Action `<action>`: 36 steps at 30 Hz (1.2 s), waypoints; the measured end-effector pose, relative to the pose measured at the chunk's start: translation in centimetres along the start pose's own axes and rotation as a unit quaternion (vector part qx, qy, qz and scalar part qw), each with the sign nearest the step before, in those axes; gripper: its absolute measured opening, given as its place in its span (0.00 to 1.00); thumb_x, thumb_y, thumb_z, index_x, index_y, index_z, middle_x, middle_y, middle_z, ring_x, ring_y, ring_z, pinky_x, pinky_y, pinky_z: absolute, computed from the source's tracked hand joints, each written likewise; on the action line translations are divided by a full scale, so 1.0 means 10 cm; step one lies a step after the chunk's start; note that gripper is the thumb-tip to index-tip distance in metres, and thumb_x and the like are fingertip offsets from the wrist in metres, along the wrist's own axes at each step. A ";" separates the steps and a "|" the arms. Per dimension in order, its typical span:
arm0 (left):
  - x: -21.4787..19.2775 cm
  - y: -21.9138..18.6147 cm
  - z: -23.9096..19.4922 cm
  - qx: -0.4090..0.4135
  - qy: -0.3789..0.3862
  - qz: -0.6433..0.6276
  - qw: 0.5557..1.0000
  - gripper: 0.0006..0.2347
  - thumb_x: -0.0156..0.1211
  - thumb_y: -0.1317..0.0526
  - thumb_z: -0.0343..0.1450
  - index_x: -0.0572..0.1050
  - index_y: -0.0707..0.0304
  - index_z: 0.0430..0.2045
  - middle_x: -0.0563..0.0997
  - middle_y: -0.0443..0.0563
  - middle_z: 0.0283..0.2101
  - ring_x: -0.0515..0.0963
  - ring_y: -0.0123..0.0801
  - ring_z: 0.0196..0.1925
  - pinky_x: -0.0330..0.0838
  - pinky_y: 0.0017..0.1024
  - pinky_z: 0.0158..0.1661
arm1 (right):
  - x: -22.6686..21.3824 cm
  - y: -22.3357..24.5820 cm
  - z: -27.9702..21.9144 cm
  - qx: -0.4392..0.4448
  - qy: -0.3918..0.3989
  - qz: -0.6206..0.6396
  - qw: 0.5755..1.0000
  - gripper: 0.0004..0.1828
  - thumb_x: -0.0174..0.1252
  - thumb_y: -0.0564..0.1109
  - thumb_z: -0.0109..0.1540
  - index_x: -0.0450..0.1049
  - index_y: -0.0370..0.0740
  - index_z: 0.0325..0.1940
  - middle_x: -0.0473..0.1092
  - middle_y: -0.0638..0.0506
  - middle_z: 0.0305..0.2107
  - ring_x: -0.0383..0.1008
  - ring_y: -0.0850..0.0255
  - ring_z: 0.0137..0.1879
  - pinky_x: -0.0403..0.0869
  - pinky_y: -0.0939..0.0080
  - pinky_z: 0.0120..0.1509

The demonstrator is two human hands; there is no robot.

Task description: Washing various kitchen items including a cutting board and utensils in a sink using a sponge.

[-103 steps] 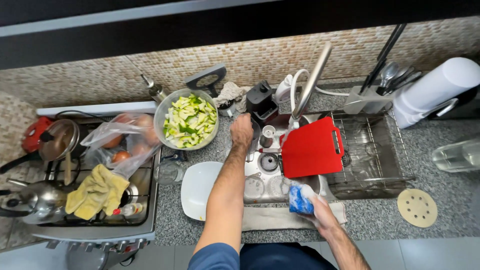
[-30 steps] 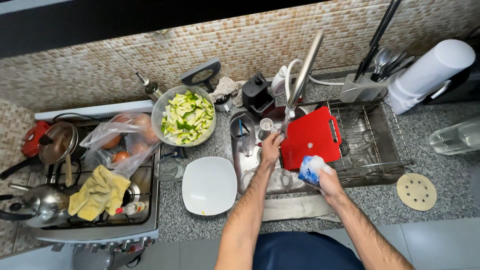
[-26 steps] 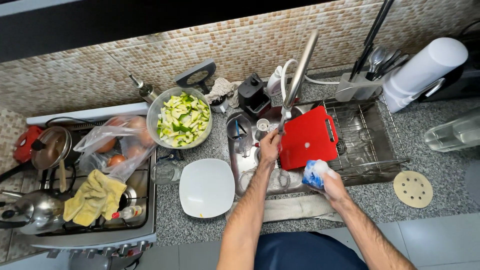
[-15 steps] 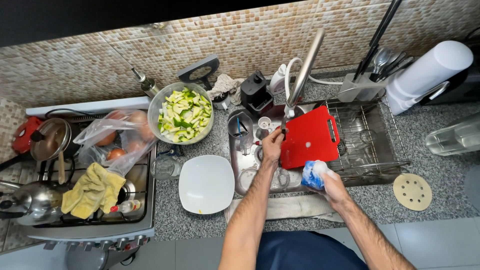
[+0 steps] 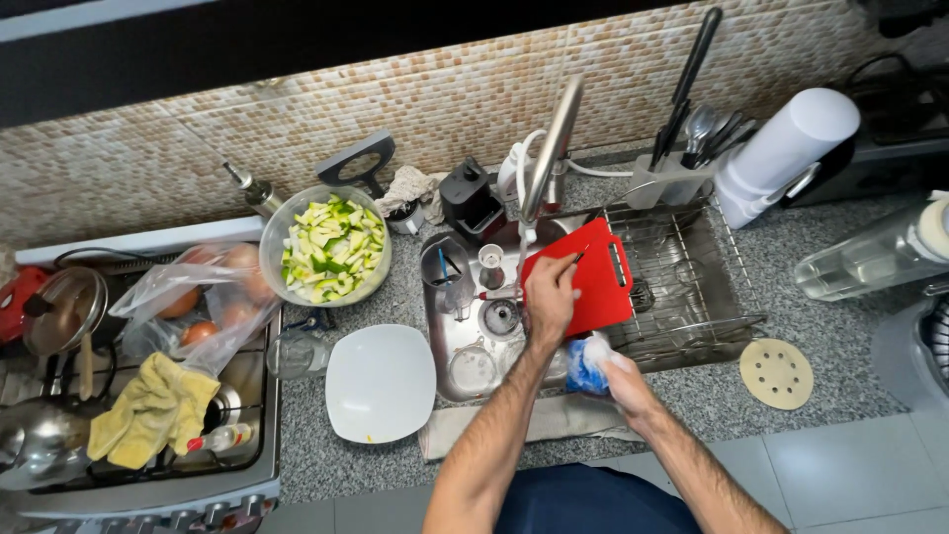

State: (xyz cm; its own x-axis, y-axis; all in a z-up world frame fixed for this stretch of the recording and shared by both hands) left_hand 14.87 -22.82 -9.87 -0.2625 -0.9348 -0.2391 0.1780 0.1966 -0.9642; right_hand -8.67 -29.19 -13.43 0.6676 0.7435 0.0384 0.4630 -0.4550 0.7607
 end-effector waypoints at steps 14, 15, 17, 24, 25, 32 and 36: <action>1.71 -1.75 1.95 0.187 0.101 0.374 0.903 0.07 0.73 0.59 0.70 0.83 0.61 0.36 0.78 0.57 0.56 0.91 0.56 0.43 0.91 0.52 0.42 | -0.15 0.61 -0.46 -0.046 0.057 -0.033 0.997 0.31 0.64 0.48 0.69 0.77 0.27 0.73 0.79 0.29 0.62 0.74 0.45 0.73 0.69 0.37 0.80; 1.62 -1.94 1.87 0.193 0.107 0.314 0.923 0.11 0.73 0.59 0.71 0.78 0.65 0.40 0.75 0.59 0.54 0.90 0.62 0.43 0.90 0.56 0.43 | -0.17 0.60 -0.44 -0.043 0.060 -0.035 0.997 0.32 0.64 0.48 0.69 0.77 0.27 0.74 0.79 0.29 0.62 0.74 0.45 0.74 0.69 0.37 0.80; 1.41 -2.18 1.60 0.198 0.114 0.255 0.939 0.15 0.73 0.60 0.72 0.73 0.68 0.43 0.72 0.60 0.52 0.88 0.68 0.44 0.89 0.60 0.43 | -0.16 0.66 -0.47 -0.039 0.064 -0.035 0.997 0.32 0.63 0.48 0.69 0.77 0.28 0.75 0.80 0.30 0.62 0.74 0.44 0.75 0.68 0.37 0.80; 0.30 -1.48 0.13 0.215 0.062 0.166 0.960 0.07 0.60 0.61 0.80 0.77 0.64 0.47 0.77 0.59 0.40 0.85 0.62 0.45 0.81 0.51 0.44 | -0.11 0.09 0.18 -0.007 0.058 -0.038 0.998 0.25 0.63 0.54 0.71 0.83 0.37 0.68 0.82 0.39 0.52 0.80 0.51 0.60 0.75 0.39 0.71; 0.15 -1.16 -0.06 0.167 0.072 0.191 0.965 0.08 0.64 0.56 0.79 0.80 0.59 0.45 0.79 0.53 0.37 0.86 0.52 0.44 0.82 0.45 0.46 | -0.06 0.03 0.28 -0.001 0.064 -0.017 0.998 0.25 0.62 0.54 0.72 0.83 0.33 0.64 0.81 0.37 0.47 0.79 0.50 0.55 0.78 0.37 0.66; -1.50 0.66 -0.63 -0.205 0.064 0.301 0.929 0.09 0.59 0.53 0.78 0.85 0.52 0.43 0.90 0.54 0.43 0.91 0.56 0.48 0.84 0.56 0.46 | 0.27 -0.24 0.39 0.041 0.096 -0.043 0.994 0.21 0.63 0.54 0.73 0.83 0.36 0.62 0.77 0.40 0.39 0.78 0.49 0.41 0.80 0.35 0.49; -2.17 0.93 -0.04 -0.190 -0.010 0.331 0.924 0.10 0.53 0.62 0.81 0.82 0.55 0.52 0.85 0.57 0.54 0.88 0.58 0.56 0.80 0.60 0.58 | 0.42 -0.26 0.20 0.067 0.096 -0.041 0.992 0.29 0.62 0.57 0.74 0.76 0.38 0.73 0.72 0.36 0.47 0.75 0.43 0.50 0.78 0.27 0.57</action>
State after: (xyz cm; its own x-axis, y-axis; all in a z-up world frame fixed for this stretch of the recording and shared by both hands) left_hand 21.89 -0.55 -13.68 -0.1965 -0.5778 -0.7922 -0.0535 0.8130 -0.5798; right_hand -5.88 -25.89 -16.53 0.5063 0.8551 0.1120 0.5933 -0.4396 0.6743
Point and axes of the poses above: each hand's wrist, its own z-axis towards the middle knuckle, its own x-axis out of the palm, y = z × x, the point moved 9 cm from there along z, towards the middle knuckle
